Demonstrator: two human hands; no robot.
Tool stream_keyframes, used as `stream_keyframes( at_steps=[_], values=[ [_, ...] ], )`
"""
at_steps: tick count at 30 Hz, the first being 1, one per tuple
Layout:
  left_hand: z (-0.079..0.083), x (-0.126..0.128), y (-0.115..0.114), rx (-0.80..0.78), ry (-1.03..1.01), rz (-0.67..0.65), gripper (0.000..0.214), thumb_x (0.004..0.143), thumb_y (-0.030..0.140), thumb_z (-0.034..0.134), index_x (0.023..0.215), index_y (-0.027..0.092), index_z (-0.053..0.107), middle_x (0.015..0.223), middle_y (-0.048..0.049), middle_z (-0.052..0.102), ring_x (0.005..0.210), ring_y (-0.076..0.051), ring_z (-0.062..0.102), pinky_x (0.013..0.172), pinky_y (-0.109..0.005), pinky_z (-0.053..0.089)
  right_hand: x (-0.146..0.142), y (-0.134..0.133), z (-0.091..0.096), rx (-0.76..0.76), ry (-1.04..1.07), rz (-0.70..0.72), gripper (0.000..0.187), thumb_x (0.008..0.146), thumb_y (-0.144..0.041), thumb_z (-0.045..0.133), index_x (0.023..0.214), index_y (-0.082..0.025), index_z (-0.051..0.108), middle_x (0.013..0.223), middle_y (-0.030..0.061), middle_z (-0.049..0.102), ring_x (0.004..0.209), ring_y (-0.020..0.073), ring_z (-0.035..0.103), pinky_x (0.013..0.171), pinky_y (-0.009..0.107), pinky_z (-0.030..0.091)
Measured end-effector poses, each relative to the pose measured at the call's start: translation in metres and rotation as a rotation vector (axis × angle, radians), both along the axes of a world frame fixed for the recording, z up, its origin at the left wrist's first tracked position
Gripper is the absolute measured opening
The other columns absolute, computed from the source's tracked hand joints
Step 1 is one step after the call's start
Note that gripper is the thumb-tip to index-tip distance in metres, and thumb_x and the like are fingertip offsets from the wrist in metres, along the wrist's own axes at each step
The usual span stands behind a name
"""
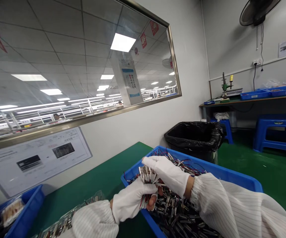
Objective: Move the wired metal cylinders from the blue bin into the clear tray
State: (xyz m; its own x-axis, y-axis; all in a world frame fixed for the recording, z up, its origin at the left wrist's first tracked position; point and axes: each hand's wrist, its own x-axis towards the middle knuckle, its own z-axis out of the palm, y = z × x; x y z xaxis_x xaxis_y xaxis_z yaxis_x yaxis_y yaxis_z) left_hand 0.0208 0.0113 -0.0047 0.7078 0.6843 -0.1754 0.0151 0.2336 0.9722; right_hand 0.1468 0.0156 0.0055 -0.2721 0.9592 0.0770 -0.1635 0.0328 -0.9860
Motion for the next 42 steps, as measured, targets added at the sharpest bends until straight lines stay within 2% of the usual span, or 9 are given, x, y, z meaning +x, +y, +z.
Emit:
stream_keyframes(
  at_steps=[3, 9, 14, 18, 24, 28, 31, 39, 42],
  values=[
    [0.002, 0.002, -0.001, 0.023, 0.015, 0.016, 0.011, 0.065, 0.013, 0.048, 0.076, 0.014, 0.051, 0.069, -0.0033, 0.055, 0.041, -0.004, 0.043, 0.038, -0.019, 0.034, -0.003, -0.002, 0.003, 0.061, -0.095, -0.089, 0.035, 0.063, -0.036, 0.059, 0.090, -0.014, 0.054, 0.071, 0.0032, 0.058, 0.057, 0.0138, 0.053, 0.040, 0.020, 0.040],
    [0.004, 0.002, -0.001, 0.026, -0.016, -0.016, 0.021, 0.065, 0.012, 0.047, 0.085, 0.015, 0.049, 0.070, -0.0020, 0.055, 0.040, -0.004, 0.043, 0.038, -0.018, 0.033, 0.001, -0.001, 0.004, -0.132, 0.020, -0.050, 0.030, 0.064, -0.018, 0.045, 0.093, -0.017, 0.050, 0.073, 0.0038, 0.058, 0.047, 0.0144, 0.053, 0.029, 0.021, 0.036],
    [0.003, 0.002, -0.002, 0.038, 0.004, -0.010, 0.021, 0.064, 0.011, 0.048, 0.085, 0.014, 0.052, 0.070, -0.0026, 0.055, 0.040, -0.004, 0.044, 0.036, -0.018, 0.032, 0.003, -0.006, 0.004, -0.007, 0.005, 0.093, 0.036, 0.070, -0.036, 0.046, 0.101, -0.017, 0.049, 0.066, 0.0028, 0.057, 0.040, 0.0126, 0.050, 0.027, 0.020, 0.035],
    [0.000, 0.001, -0.002, 0.045, -0.031, -0.012, 0.020, 0.063, 0.012, 0.051, 0.083, 0.014, 0.054, 0.067, -0.0014, 0.056, 0.038, -0.005, 0.044, 0.036, -0.019, 0.032, 0.002, -0.009, -0.002, 0.109, -0.126, 0.148, 0.060, 0.062, -0.024, 0.060, 0.116, -0.026, 0.035, 0.066, -0.0026, 0.055, 0.036, 0.0081, 0.047, 0.028, 0.018, 0.035],
    [0.002, 0.001, -0.003, 0.072, 0.033, -0.053, 0.010, 0.066, 0.016, 0.050, 0.067, 0.009, 0.056, 0.047, 0.0005, 0.050, 0.037, -0.005, 0.042, 0.037, -0.018, 0.032, 0.000, -0.004, -0.004, 0.196, -0.176, 0.124, 0.018, 0.068, -0.023, 0.051, 0.083, -0.017, 0.056, 0.055, -0.0032, 0.049, 0.036, 0.0068, 0.044, 0.028, 0.015, 0.034],
    [0.001, 0.000, -0.002, 0.064, -0.009, -0.048, 0.013, 0.066, 0.013, 0.048, 0.078, 0.012, 0.053, 0.065, -0.0019, 0.056, 0.038, -0.005, 0.043, 0.037, -0.019, 0.032, 0.001, -0.004, 0.000, 0.193, -0.108, 0.117, 0.015, 0.069, -0.026, 0.051, 0.079, -0.015, 0.055, 0.057, -0.0020, 0.050, 0.040, 0.0065, 0.044, 0.032, 0.014, 0.036],
    [0.001, 0.001, -0.001, 0.038, -0.013, -0.032, 0.020, 0.067, 0.016, 0.048, 0.086, 0.016, 0.049, 0.070, -0.0015, 0.056, 0.039, -0.005, 0.044, 0.038, -0.020, 0.033, 0.003, -0.006, 0.001, 0.160, -0.055, 0.143, 0.027, 0.075, -0.037, 0.042, 0.090, -0.016, 0.051, 0.063, 0.0003, 0.053, 0.039, 0.0079, 0.045, 0.030, 0.016, 0.036],
    [-0.003, 0.003, 0.002, -0.065, -0.078, 0.047, 0.017, 0.071, 0.032, 0.049, 0.080, 0.020, 0.040, 0.062, 0.0037, 0.050, 0.036, -0.004, 0.039, 0.039, -0.020, 0.032, 0.009, -0.007, 0.004, 0.001, 0.036, 0.043, 0.038, 0.073, -0.049, 0.041, 0.097, -0.020, 0.050, 0.089, 0.0054, 0.057, 0.048, 0.0127, 0.054, 0.039, 0.025, 0.043],
    [-0.006, 0.002, 0.005, -0.088, -0.132, 0.111, 0.021, 0.072, 0.036, 0.049, 0.081, 0.021, 0.037, 0.059, 0.0052, 0.047, 0.037, -0.004, 0.038, 0.039, -0.019, 0.032, 0.008, -0.005, 0.001, -0.043, 0.053, 0.154, 0.046, 0.075, -0.055, 0.032, 0.104, -0.022, 0.046, 0.063, 0.0019, 0.057, 0.042, 0.0142, 0.051, 0.043, 0.030, 0.043]
  ],
)
